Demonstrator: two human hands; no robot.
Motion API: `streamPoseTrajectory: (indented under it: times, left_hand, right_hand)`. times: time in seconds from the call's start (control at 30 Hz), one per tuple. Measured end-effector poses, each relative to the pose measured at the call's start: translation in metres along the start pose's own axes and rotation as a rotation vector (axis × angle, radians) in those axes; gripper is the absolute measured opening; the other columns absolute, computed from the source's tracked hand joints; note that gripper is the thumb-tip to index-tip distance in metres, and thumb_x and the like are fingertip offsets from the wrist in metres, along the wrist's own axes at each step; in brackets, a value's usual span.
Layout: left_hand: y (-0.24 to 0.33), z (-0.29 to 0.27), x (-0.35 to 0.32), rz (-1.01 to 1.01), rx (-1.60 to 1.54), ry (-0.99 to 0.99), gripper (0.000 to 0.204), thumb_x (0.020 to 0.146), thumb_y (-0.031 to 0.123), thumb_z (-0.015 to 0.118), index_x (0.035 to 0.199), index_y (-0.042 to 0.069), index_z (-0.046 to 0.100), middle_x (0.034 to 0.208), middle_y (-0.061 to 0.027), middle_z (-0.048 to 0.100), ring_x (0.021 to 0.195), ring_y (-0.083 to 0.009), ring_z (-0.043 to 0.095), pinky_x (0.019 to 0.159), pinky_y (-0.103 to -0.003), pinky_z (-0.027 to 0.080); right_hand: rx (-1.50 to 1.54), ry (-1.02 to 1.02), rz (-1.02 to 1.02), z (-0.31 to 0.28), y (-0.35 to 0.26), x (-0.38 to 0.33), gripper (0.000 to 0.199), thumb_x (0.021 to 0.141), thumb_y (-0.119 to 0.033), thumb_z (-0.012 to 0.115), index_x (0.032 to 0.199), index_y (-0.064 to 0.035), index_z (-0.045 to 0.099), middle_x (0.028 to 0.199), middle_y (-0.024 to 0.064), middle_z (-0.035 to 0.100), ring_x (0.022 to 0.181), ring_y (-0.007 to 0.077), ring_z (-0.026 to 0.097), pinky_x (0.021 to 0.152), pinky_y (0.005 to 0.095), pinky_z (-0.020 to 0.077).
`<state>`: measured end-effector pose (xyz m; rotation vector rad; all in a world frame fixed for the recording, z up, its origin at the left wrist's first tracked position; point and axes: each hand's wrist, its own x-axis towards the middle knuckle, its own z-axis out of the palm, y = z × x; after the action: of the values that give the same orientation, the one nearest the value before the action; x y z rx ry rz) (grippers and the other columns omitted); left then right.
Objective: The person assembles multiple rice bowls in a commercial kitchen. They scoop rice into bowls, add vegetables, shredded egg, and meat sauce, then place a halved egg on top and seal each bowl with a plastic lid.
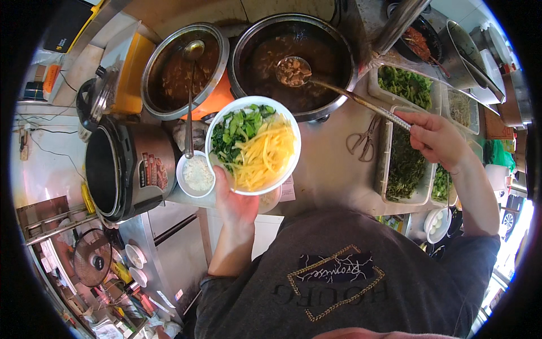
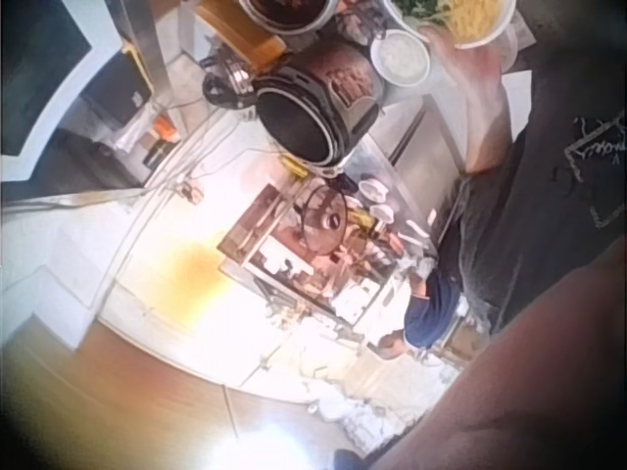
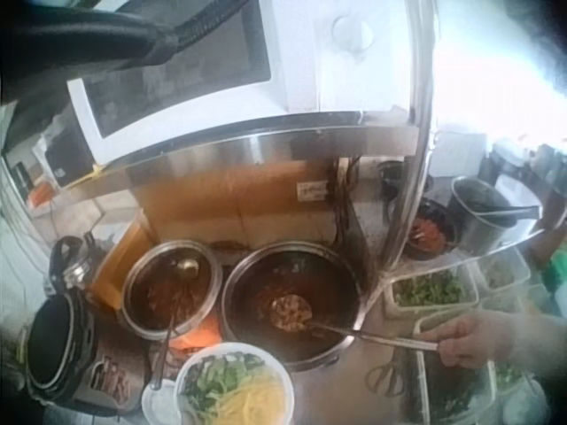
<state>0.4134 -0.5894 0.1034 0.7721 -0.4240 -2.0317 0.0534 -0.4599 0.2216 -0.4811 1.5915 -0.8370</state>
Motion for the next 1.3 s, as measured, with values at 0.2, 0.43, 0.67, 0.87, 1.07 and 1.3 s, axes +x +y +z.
streamPoseTrajectory:
  times: [0.2,0.43,0.67,0.87,1.07,1.3]
  left_hand:
    - [-0.012,0.021,0.035,0.089,0.001,0.03,0.065,0.096,0.048,0.047,0.146,0.011,0.03,0.147,-0.0063,0.039,0.136,-0.0256,0.037,0.113,-0.046,0.029]
    - [-0.024,0.046,0.065,0.138,-0.019,-0.022,0.069,0.094,0.055,0.045,0.147,0.015,0.029,0.148,-0.0037,0.038,0.136,-0.0215,0.037,0.113,-0.041,0.03]
    - [-0.026,0.045,0.067,0.108,-0.072,-0.1,0.071,0.092,0.057,0.048,0.147,0.015,0.03,0.147,-0.0026,0.039,0.135,-0.0219,0.038,0.113,-0.04,0.031]
    - [-0.029,0.035,0.068,0.072,-0.11,-0.122,0.066,0.094,0.053,0.048,0.145,0.014,0.033,0.145,-0.0034,0.041,0.133,-0.0227,0.041,0.11,-0.041,0.035]
    - [-0.026,0.034,0.069,-0.002,-0.18,-0.106,0.058,0.097,0.048,0.045,0.143,0.013,0.036,0.144,-0.0047,0.043,0.132,-0.0232,0.042,0.109,-0.042,0.037]
    - [-0.042,0.037,0.047,0.075,-0.086,0.106,0.055,0.097,0.041,0.05,0.143,0.014,0.036,0.144,-0.0045,0.043,0.133,-0.0225,0.04,0.111,-0.042,0.034]
  right_hand:
    - [-0.104,0.071,-0.163,0.01,-0.008,-0.035,0.049,0.091,-0.009,0.051,0.139,-0.0042,0.046,0.063,-0.0053,0.045,0.049,0.0009,0.035,0.04,0.0163,0.0229]
    - [-0.221,0.016,-0.283,0.033,0.004,-0.065,0.049,0.088,0.005,0.05,0.137,0.003,0.046,0.118,0.0047,0.059,0.105,0.0078,0.051,0.092,0.0217,0.0381]
    - [-0.554,0.153,-0.493,0.037,0.012,-0.063,0.046,0.086,0.008,0.052,0.132,0.0037,0.05,0.121,0.0145,0.062,0.113,0.0143,0.056,0.099,0.0242,0.038]
    - [-0.871,0.262,-0.704,0.036,0.017,-0.057,0.044,0.085,0.008,0.055,0.128,0.002,0.055,0.088,0.0079,0.064,0.081,0.019,0.061,0.074,0.0305,0.0479]
    - [-0.061,0.139,-0.254,0.03,0.026,-0.043,0.048,0.088,0.0,0.052,0.136,-0.0004,0.047,0.074,0.0005,0.051,0.055,0.0061,0.043,0.051,0.02,0.0329]
    - [0.065,0.03,-0.279,0.044,0.006,0.023,0.06,0.089,-0.009,0.055,0.145,-0.004,0.035,0.068,-0.0051,0.043,0.052,0.0023,0.037,0.044,0.0177,0.0264]
